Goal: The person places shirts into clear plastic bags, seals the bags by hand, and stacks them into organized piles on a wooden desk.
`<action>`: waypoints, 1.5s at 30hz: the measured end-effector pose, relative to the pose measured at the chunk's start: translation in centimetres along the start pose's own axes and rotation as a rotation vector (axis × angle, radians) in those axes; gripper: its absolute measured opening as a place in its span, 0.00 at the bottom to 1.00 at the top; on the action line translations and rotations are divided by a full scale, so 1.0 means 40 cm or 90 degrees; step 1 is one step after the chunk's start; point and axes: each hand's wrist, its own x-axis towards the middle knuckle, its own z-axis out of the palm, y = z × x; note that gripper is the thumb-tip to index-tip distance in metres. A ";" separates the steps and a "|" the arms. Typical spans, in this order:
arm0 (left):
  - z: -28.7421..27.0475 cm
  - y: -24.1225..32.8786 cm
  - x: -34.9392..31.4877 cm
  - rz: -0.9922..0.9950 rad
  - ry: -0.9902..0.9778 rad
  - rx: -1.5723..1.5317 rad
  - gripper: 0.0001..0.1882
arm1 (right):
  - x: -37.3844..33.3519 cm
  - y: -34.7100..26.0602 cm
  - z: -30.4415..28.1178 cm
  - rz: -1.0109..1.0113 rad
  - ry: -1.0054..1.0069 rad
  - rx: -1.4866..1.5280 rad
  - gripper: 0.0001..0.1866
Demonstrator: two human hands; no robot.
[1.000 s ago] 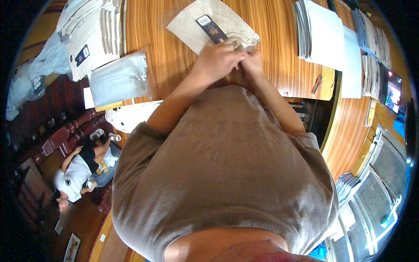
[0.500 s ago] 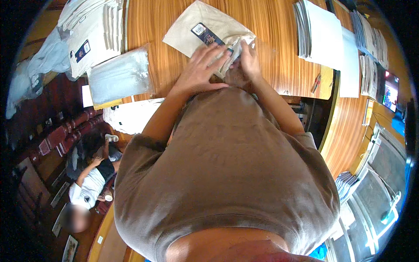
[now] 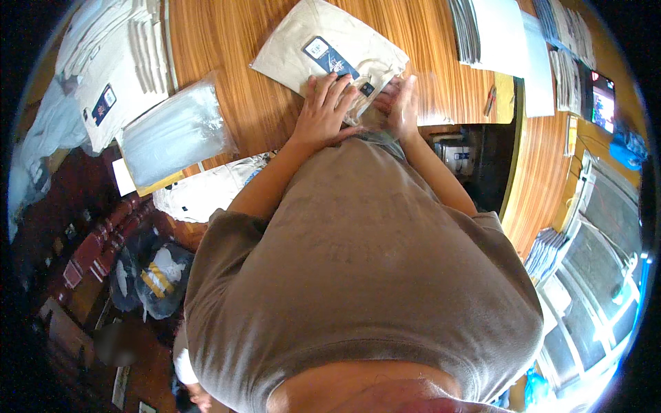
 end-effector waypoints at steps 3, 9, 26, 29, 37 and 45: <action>-0.024 0.002 -0.001 0.050 -0.010 -0.032 0.48 | 0.024 0.042 -0.025 -0.066 -0.031 -0.036 0.19; 0.036 0.003 -0.050 0.162 0.080 0.125 0.29 | -0.003 0.108 -0.115 0.073 0.007 0.102 0.15; -0.456 -0.098 0.240 0.096 0.274 -0.722 0.09 | -0.206 -0.233 0.010 -0.673 0.113 -0.030 0.59; -0.445 -0.117 0.304 -0.020 0.299 -0.672 0.08 | -0.156 -0.324 0.067 -0.780 0.041 -0.067 0.65; -0.335 -0.118 0.434 -0.127 0.411 -0.173 0.20 | 0.196 -0.286 0.117 -0.444 0.179 0.308 0.39; 0.032 -0.066 0.282 -0.144 0.121 0.144 0.34 | 0.053 -0.056 -0.183 -0.082 0.109 -0.134 0.16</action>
